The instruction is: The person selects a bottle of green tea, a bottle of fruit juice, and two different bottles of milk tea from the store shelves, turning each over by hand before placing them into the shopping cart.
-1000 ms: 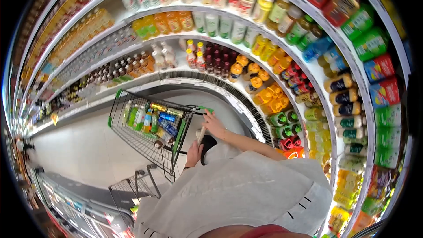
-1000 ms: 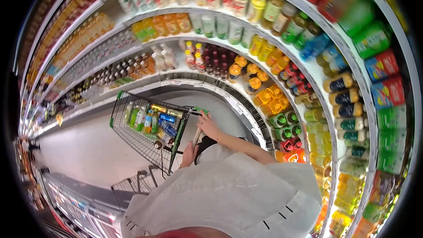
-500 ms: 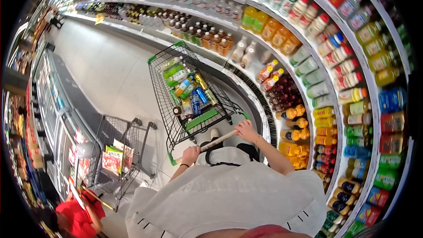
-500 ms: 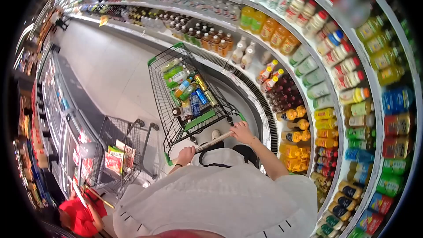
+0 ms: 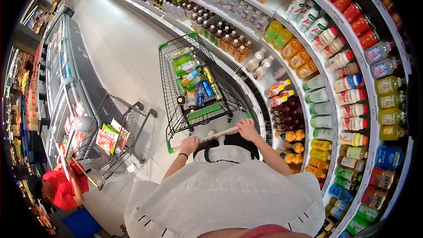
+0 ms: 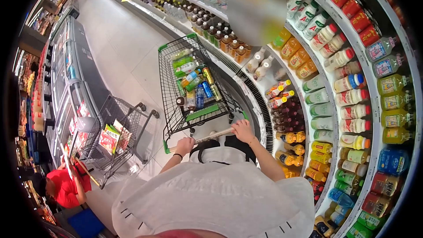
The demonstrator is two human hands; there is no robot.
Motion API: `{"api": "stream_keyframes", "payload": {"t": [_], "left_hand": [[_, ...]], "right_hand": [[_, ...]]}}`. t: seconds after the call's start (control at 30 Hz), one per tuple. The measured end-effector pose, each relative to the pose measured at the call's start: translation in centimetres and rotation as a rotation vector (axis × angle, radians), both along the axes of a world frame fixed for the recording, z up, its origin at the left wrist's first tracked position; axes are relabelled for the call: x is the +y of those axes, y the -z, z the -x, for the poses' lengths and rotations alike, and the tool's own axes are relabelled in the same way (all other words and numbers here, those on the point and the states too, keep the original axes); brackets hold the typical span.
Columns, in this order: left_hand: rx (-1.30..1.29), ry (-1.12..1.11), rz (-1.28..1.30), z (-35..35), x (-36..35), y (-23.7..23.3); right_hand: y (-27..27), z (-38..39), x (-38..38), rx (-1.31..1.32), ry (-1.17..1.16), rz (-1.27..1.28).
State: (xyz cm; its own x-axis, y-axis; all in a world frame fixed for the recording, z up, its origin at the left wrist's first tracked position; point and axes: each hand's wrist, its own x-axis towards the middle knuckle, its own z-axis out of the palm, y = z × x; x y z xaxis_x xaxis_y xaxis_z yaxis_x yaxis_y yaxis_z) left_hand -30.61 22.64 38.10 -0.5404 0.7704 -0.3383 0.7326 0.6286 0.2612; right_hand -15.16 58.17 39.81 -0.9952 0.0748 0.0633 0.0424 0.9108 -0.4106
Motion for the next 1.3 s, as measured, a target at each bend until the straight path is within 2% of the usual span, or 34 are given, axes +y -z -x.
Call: {"api": "stream_keyframes", "payload": {"t": [0.07,0.2,0.33,0.4,0.43,0.47,0.53,0.57,0.6,0.63,0.67,0.73,0.77,0.83,0.87,0.9,0.93,1.0,1.03,1.07,1.13,1.17,1.3], "left_hand": [[-0.038,-0.072,0.072,0.3,1.1,-0.3],[-0.005,-0.047,0.043,0.5,2.3,-0.6],[-0.112,0.004,0.03,1.7,2.3,2.0],[-0.146,0.003,0.164,2.9,4.9,-0.9],[-0.12,0.22,0.227,3.8,6.6,-2.9],[-0.102,0.279,0.16,4.6,6.6,0.4],[-0.226,0.513,0.228,5.5,12.8,-4.5],[-0.224,0.609,0.236,6.0,15.6,-6.3],[-0.237,0.693,0.212,6.1,18.2,-7.7],[-0.253,0.769,0.189,5.6,20.6,-8.3],[-0.25,0.845,0.193,5.5,22.9,-7.8],[-0.397,1.076,0.021,5.8,27.0,-6.4],[-0.395,1.133,0.035,5.2,28.9,-6.7],[-0.14,1.238,0.035,3.2,32.7,-7.0],[0.07,1.369,0.141,2.3,34.7,-5.8],[0.017,1.399,0.09,0.9,36.5,-5.1],[-0.036,1.423,0.042,-0.6,38.0,-5.2],[-0.045,1.444,0.045,-4.1,40.2,-5.9],[-0.057,1.438,0.033,-6.1,41.6,-6.5],[-0.048,1.453,0.034,-7.9,42.6,-6.5],[-0.209,1.377,-0.054,-11.2,43.9,-5.5],[-0.203,1.382,-0.054,-12.6,44.6,-5.3],[-0.228,1.342,-0.147,-17.8,46.2,-6.8]], "right_hand": [[-0.1,0.7,0.9,-0.025,-0.012,0.021],[-0.3,1.3,2.5,-0.011,-0.018,0.006],[-0.8,1.2,2.6,-0.052,0.064,-0.013],[0.0,1.7,3.1,-0.076,0.024,0.067],[0.0,1.7,3.1,-0.079,0.05,0.15],[-0.1,2.0,2.7,-0.071,0.141,0.147],[0.2,1.1,1.0,0.193,0.3,0.174],[-0.8,0.7,0.0,0.195,0.395,0.163],[-2.9,0.2,-0.8,0.214,0.527,0.277],[-4.1,-0.8,-1.5,0.243,0.649,0.392],[-4.3,-2.3,-2.0,0.257,0.723,0.378],[-4.6,-4.8,-3.4,0.28,0.923,0.575],[-4.3,-6.3,-4.1,0.298,1.013,0.617],[-3.0,-9.8,-5.4,0.287,1.165,0.639],[-2.2,-11.6,-6.3,0.252,1.261,0.673],[-1.2,-13.7,-7.0,0.307,1.271,0.474],[-3.1,-15.3,-7.2,0.313,1.3,0.474],[-6.5,-17.3,-7.8,0.213,1.677,1.084],[-4.7,-18.1,-8.4,0.36,1.724,0.967],[-2.7,-19.0,-8.8,0.377,1.733,0.969],[-0.2,-20.2,-9.4,0.366,1.794,0.604],[1.5,-20.4,-9.3,0.527,1.772,0.356],[-0.7,-20.8,-8.2,0.371,1.908,0.392]]}}
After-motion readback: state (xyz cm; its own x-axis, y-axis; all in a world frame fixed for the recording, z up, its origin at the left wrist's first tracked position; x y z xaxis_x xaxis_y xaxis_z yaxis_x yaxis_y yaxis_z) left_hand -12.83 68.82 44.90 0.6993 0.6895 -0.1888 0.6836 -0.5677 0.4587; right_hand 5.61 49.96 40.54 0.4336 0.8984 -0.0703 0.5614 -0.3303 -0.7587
